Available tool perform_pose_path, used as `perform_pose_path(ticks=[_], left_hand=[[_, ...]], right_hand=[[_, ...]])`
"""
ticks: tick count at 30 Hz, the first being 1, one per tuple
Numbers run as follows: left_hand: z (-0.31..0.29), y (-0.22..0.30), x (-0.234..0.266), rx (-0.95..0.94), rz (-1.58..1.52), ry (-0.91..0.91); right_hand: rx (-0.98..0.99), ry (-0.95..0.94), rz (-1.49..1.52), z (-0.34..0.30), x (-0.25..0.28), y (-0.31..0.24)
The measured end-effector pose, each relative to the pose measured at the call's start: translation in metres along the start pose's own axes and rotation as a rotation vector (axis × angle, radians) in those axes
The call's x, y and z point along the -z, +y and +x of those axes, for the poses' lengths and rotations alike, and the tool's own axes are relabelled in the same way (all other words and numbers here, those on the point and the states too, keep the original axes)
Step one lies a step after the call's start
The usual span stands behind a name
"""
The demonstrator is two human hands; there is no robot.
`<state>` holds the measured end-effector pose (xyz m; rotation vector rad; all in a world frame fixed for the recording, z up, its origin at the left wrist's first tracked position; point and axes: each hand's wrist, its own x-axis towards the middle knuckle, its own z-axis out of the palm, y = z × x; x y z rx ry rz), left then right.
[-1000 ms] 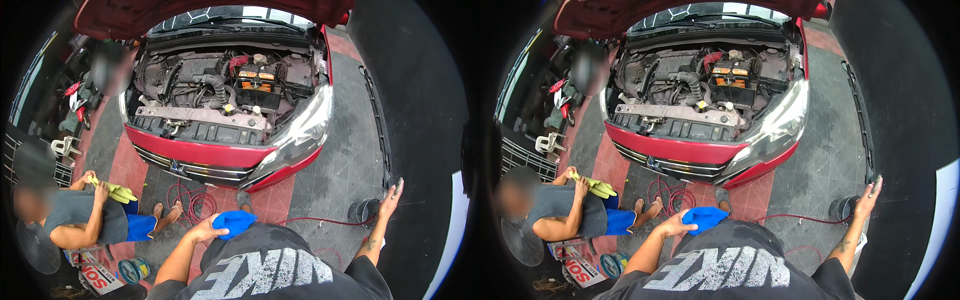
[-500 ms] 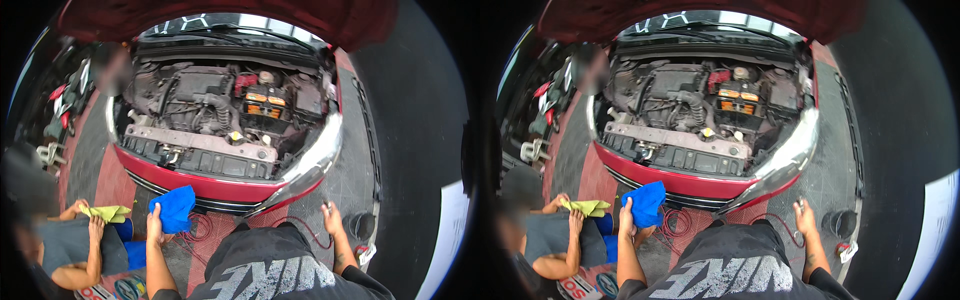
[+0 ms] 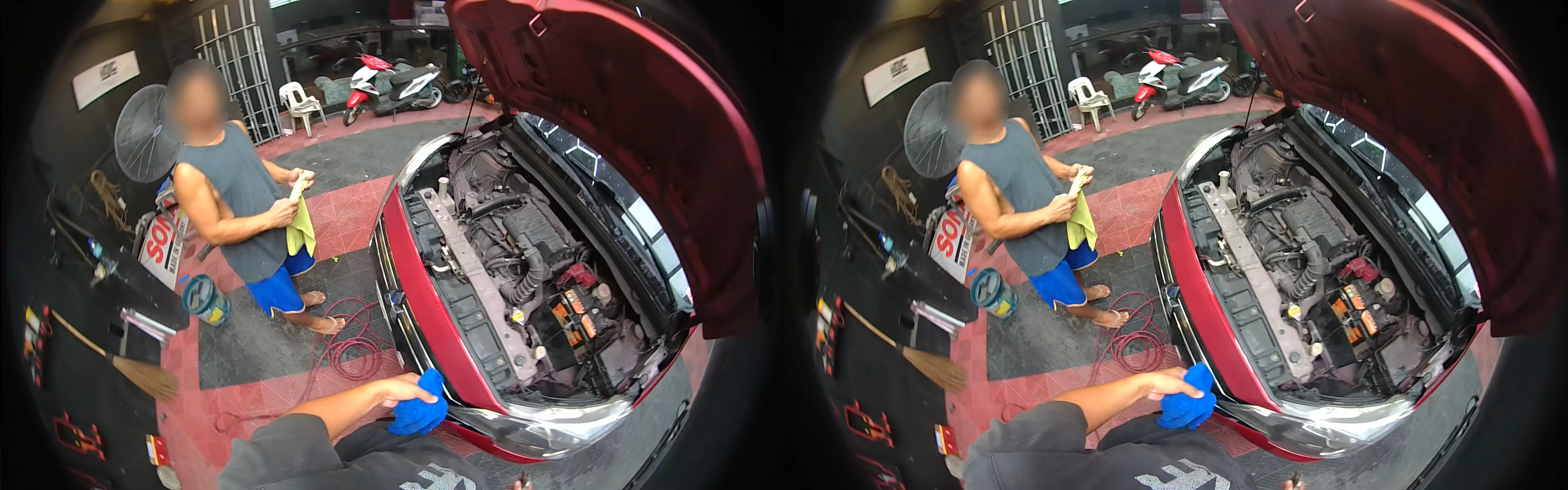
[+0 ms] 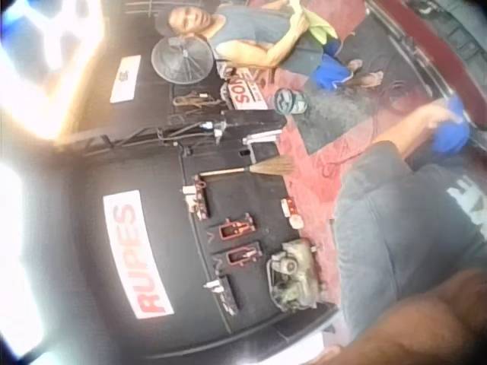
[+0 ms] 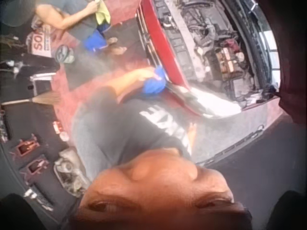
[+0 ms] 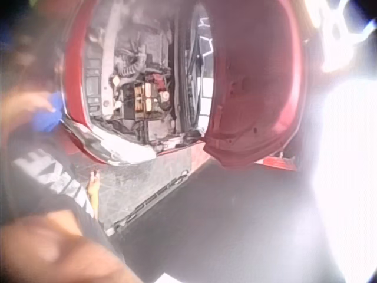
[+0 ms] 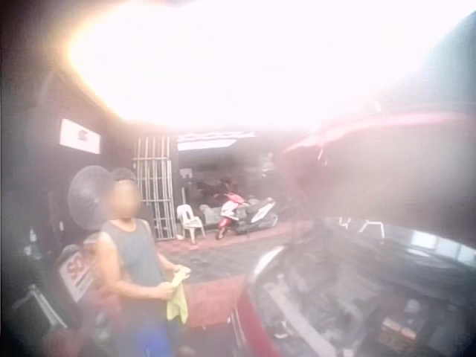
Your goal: The person wipes the front bumper and grille of a red car with a blue cloth. A coworker also wipes the bumper area with a yellow cloth. The person uses an air nozzle to blow air into the grille while wiping.
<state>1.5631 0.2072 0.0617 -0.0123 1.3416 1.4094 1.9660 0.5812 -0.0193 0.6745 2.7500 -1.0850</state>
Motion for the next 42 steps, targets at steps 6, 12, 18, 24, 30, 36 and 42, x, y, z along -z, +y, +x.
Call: perform_pose_path(ticks=[6, 12, 18, 24, 30, 36, 42], left_hand=[[0.075, -0.006, -0.193, -0.188, -0.093, 0.071], [0.098, 0.033, -0.299, -0.205, -0.397, -0.205], [0.224, 0.019, -0.436, -0.752, 0.331, 0.251], [0.340, 0.022, -0.533, -0.863, 0.543, 0.492], [0.403, 0.064, -0.593, -0.919, 0.781, 0.455], [0.447, 0.099, -0.624, -0.993, 1.048, 0.570], [0.525, 0.194, -0.695, -1.137, 1.284, 0.606]], right_hand=[[-0.337, -0.105, -0.054, -0.099, 0.102, 0.115], [-0.598, 0.315, -0.343, -0.134, 0.281, 0.152], [-0.115, 0.588, 0.452, -0.062, 0.294, 0.100], [-0.192, 0.368, 0.375, 0.080, 0.313, 0.058], [-0.182, 0.378, 0.317, 0.163, 0.362, 0.073], [-0.216, 0.432, 0.348, 0.174, 0.400, 0.102], [-0.236, 0.465, 0.346, 0.182, 0.416, 0.119]])
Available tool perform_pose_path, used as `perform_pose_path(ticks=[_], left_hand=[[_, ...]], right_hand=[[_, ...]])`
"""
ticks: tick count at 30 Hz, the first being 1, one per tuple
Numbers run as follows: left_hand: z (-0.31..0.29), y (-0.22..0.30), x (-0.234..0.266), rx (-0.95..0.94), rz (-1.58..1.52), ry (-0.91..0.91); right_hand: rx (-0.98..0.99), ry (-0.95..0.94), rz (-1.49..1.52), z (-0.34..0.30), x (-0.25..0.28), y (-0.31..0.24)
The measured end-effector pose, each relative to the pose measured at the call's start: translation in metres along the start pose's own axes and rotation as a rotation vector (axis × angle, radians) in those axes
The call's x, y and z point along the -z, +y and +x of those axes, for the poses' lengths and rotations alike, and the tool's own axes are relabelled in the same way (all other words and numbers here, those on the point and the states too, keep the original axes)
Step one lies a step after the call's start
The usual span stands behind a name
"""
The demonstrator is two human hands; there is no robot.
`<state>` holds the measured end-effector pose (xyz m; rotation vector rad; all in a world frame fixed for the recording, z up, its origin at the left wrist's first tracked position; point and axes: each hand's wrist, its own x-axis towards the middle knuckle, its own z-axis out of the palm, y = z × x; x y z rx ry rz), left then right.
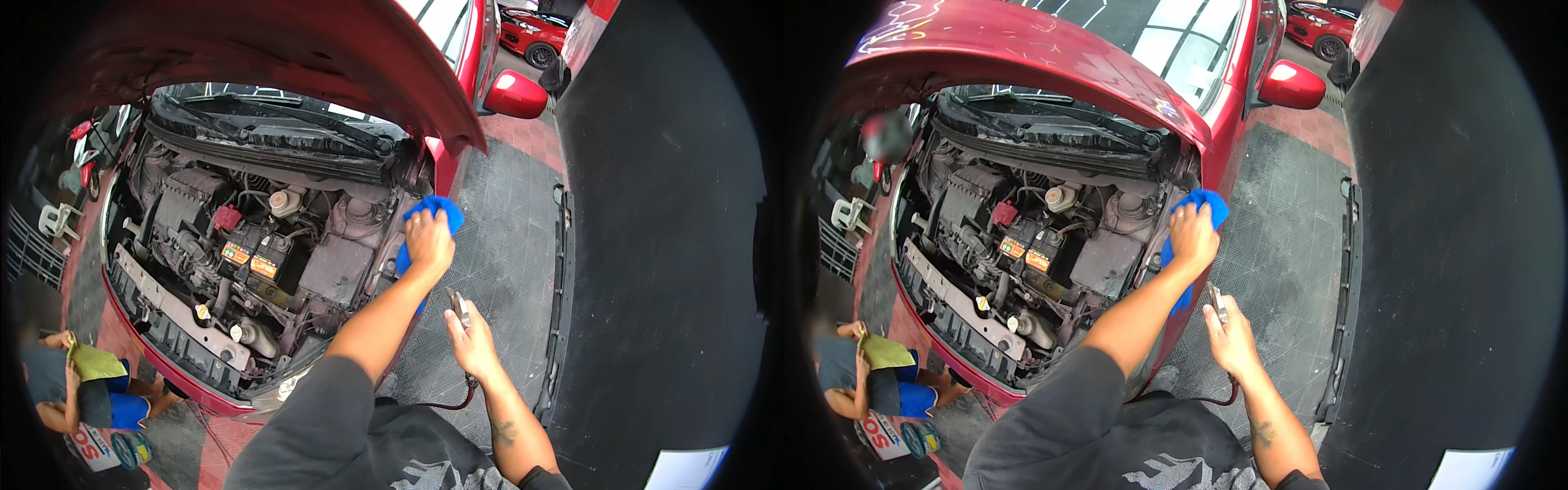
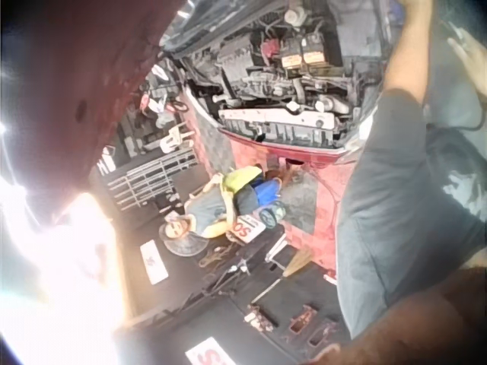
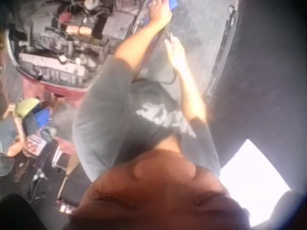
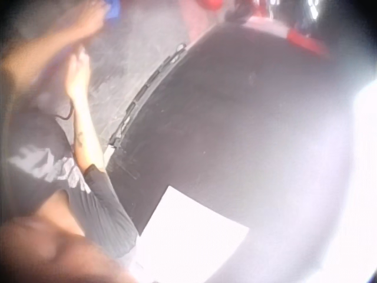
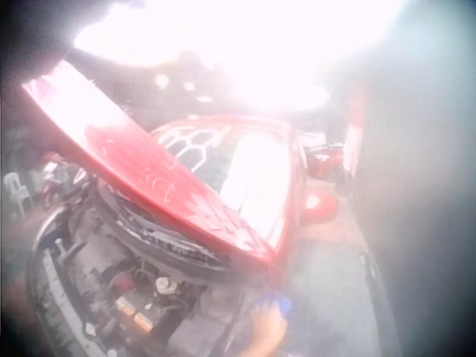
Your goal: The person wipes the front bumper and grille of a red car with a blue cloth. A coworker also wipes the bumper area with a yellow cloth. The person uses an air nozzle to blow air into the grille while wiping.
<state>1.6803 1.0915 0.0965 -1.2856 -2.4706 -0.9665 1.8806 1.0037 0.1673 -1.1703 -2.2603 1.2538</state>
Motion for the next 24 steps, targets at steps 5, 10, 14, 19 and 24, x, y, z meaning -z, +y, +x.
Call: perform_pose_path(ticks=[5, 10, 14, 19, 24], left_hand=[[0.002, 0.015, -0.017, -0.123, 0.062, 0.011], [-0.184, -0.001, -0.007, -0.122, 0.055, -0.414], [-0.327, -0.025, 0.053, 0.011, -0.050, -0.693], [-0.385, -0.034, 0.157, 0.645, -0.362, -0.723], [-0.365, 0.010, 0.221, 0.664, -0.080, -0.272]], right_hand=[[0.045, 0.027, 0.041, -0.001, 0.007, 0.033], [-0.047, -0.061, 0.103, -0.033, 0.024, 0.050], [-0.055, -0.242, 0.041, -0.074, 0.036, 0.081], [0.014, -0.451, -0.019, -0.106, 0.027, 0.118], [0.121, -0.573, 0.062, -0.086, 0.009, 0.097]])
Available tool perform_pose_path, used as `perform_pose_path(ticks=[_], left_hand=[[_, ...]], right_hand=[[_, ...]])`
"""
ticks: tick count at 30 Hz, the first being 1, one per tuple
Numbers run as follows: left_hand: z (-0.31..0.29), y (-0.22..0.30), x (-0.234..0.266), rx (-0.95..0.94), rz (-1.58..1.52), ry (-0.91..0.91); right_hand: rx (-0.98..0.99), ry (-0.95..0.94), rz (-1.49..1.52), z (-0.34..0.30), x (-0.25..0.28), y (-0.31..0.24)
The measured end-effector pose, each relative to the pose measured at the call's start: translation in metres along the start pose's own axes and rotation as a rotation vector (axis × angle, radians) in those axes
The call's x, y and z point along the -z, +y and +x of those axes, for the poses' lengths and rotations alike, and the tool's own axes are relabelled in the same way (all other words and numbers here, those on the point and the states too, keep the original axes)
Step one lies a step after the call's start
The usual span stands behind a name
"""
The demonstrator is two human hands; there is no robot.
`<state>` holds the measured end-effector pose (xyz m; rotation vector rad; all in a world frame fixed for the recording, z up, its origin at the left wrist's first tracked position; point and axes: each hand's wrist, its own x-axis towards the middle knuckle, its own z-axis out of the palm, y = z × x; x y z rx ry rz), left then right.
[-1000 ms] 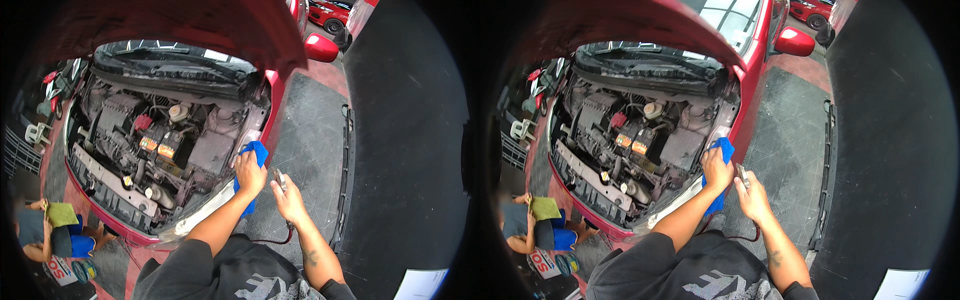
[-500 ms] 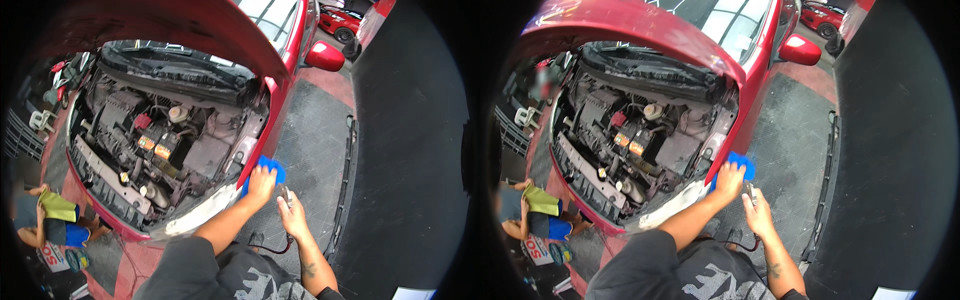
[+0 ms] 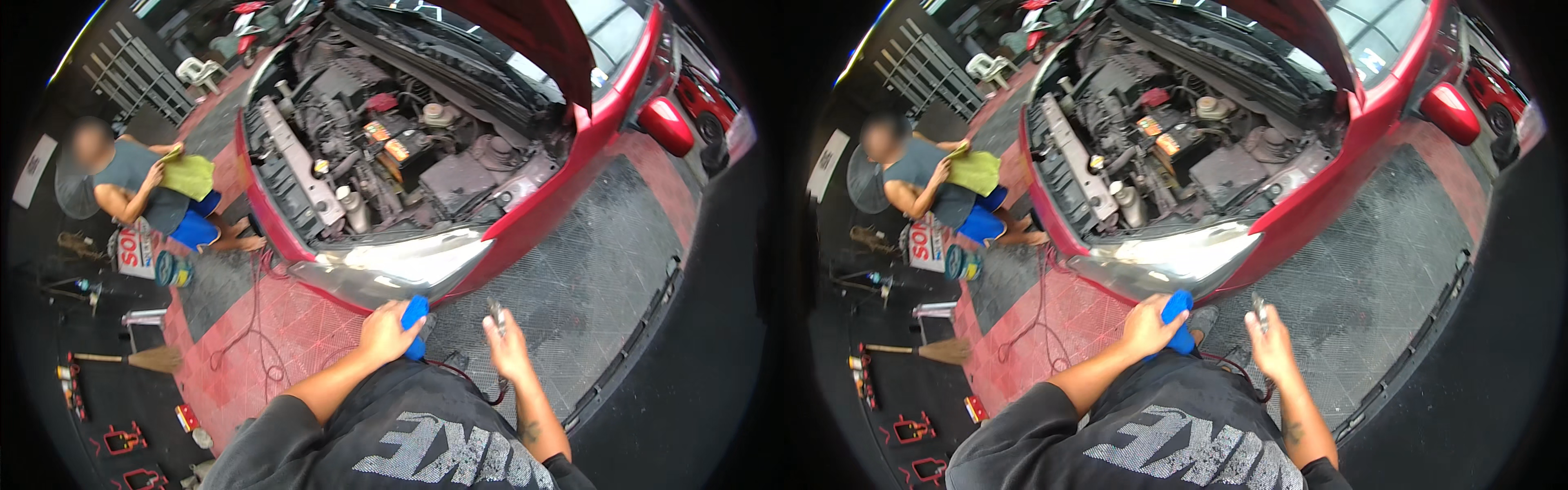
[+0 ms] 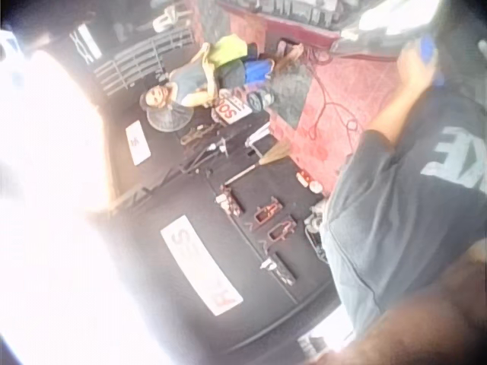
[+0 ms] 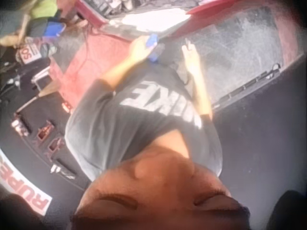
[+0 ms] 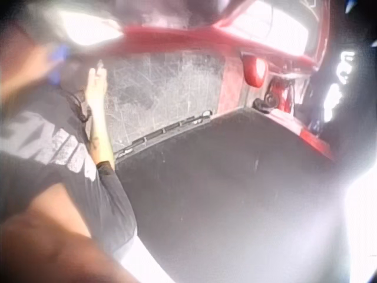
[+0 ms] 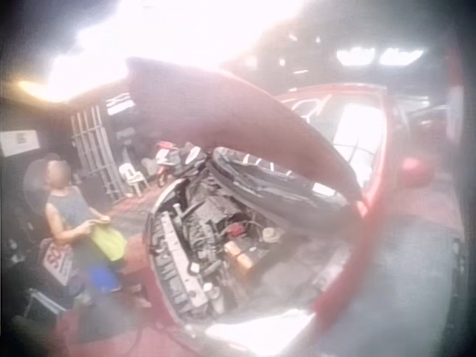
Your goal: The person wipes the front bumper and grille of a red car with a blue cloth. A coworker also wipes the bumper area with a yellow cloth. The person uses an air nozzle to blow air into the grille while wiping.
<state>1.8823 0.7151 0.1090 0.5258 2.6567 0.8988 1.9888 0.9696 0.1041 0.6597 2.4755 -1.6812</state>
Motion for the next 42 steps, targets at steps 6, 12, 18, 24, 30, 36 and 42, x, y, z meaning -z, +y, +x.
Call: perform_pose_path(ticks=[6, 12, 18, 24, 30, 36, 42], left_hand=[[-0.006, 0.061, 0.044, -0.200, 0.158, 0.448], [0.088, 0.005, -0.061, -0.451, 0.398, 0.112], [0.106, -0.060, -0.077, -0.598, 0.200, 0.126], [0.101, -0.175, -0.013, -0.633, 0.125, 0.066], [0.102, -0.236, -0.003, -0.736, 0.120, -0.068], [0.100, -0.297, 0.030, -0.785, 0.212, -0.307], [0.100, -0.345, 0.081, -0.827, 0.403, -0.458]], right_hand=[[0.196, -0.024, -0.025, 0.041, 0.007, -0.045], [0.161, -0.147, -0.016, 0.074, -0.025, -0.091], [0.310, -0.272, -0.477, 0.089, -0.168, -0.116], [0.057, -0.217, -0.891, 0.120, -0.305, -0.162], [-0.039, 0.060, -1.133, 0.138, -0.399, -0.139], [-0.448, -0.359, -0.379, 0.171, -0.417, -0.175], [-0.548, -0.524, 0.397, 0.177, -0.392, -0.219]])
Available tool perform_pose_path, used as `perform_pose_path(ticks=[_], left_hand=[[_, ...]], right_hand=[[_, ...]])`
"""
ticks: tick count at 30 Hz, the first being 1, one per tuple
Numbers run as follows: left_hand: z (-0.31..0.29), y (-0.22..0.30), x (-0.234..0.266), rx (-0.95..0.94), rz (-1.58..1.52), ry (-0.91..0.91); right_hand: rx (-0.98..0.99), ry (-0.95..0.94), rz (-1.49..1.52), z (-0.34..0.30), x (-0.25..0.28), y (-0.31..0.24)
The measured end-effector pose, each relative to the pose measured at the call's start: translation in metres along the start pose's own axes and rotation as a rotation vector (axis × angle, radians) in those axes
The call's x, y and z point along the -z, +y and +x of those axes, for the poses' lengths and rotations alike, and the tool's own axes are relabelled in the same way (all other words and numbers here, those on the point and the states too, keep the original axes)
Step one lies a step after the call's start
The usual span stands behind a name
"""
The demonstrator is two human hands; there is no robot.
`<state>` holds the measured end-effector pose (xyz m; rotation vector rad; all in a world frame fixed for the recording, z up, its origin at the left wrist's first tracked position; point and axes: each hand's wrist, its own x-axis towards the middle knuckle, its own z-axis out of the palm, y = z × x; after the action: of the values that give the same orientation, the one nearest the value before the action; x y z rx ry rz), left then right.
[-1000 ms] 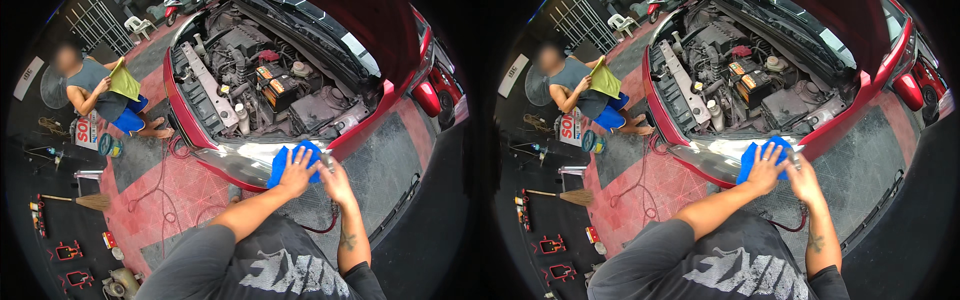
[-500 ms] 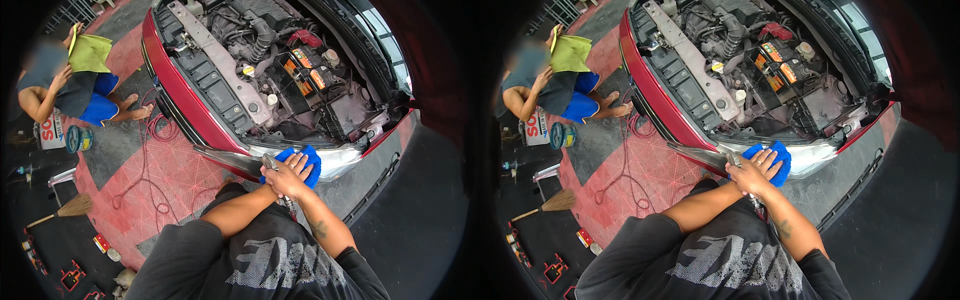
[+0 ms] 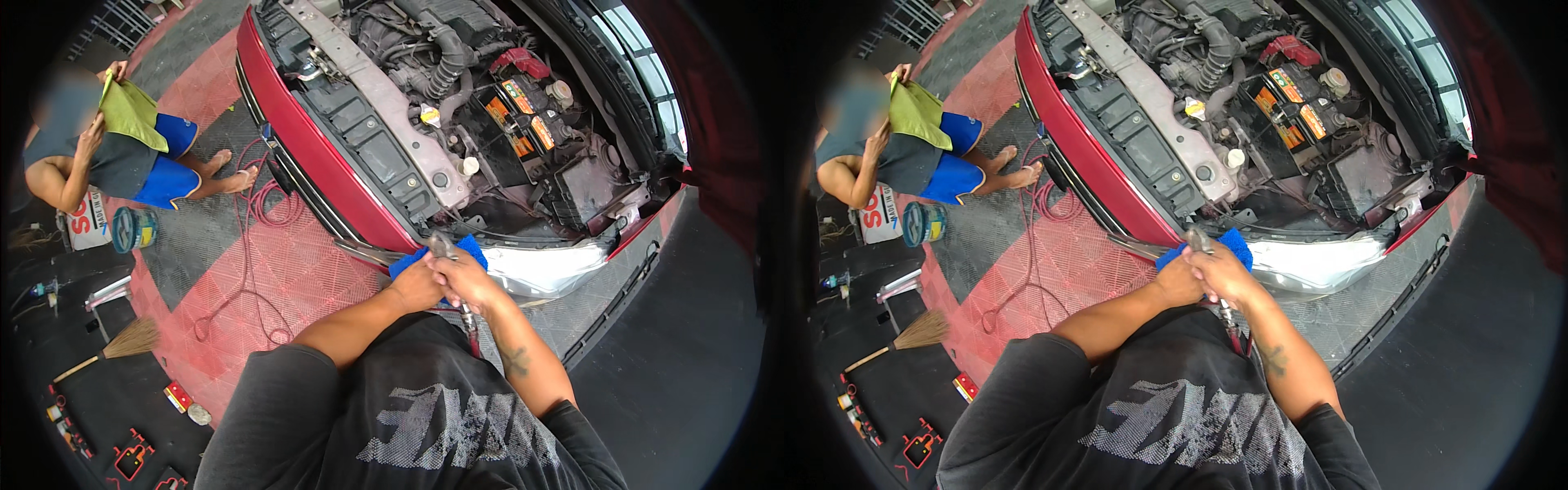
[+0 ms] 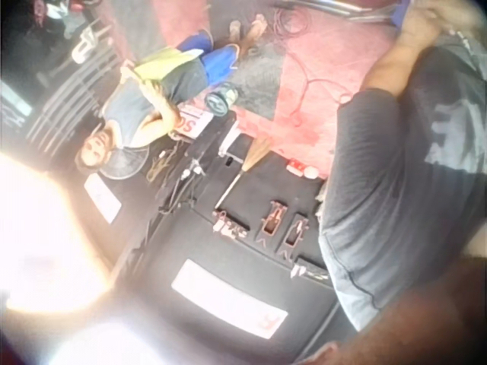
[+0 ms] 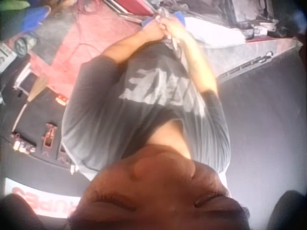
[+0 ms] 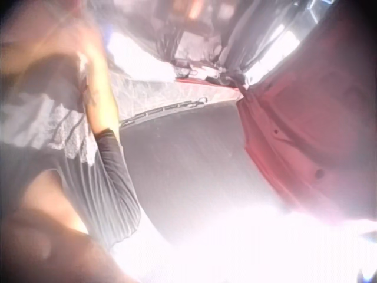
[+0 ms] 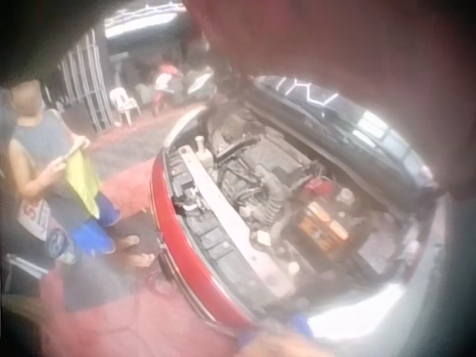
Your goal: The person wipes the front bumper and grille of a red car with a blue cloth. A coworker also wipes the bumper area with a yellow cloth. The person uses an air nozzle to blow air into the grille while wiping.
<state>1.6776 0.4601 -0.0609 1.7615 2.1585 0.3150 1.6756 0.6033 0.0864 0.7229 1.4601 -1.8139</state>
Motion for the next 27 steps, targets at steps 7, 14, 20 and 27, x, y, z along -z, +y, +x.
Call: perform_pose_path(ticks=[7, 14, 20, 27], left_hand=[[-0.025, 0.015, 0.064, 0.080, 0.109, 0.471], [-0.034, 0.006, 0.077, 0.347, 0.331, 0.208], [-0.082, -0.127, 0.152, 0.409, 0.645, -0.105], [-0.071, -0.114, 0.147, 0.334, 0.401, 0.058]], right_hand=[[0.051, 0.046, 0.009, -0.081, 0.060, 0.014], [0.162, 0.026, 0.055, -0.078, 0.047, 0.032], [0.189, 0.014, 0.067, -0.073, 0.040, 0.054], [0.173, 0.149, 0.088, -0.065, 0.014, 0.054]])
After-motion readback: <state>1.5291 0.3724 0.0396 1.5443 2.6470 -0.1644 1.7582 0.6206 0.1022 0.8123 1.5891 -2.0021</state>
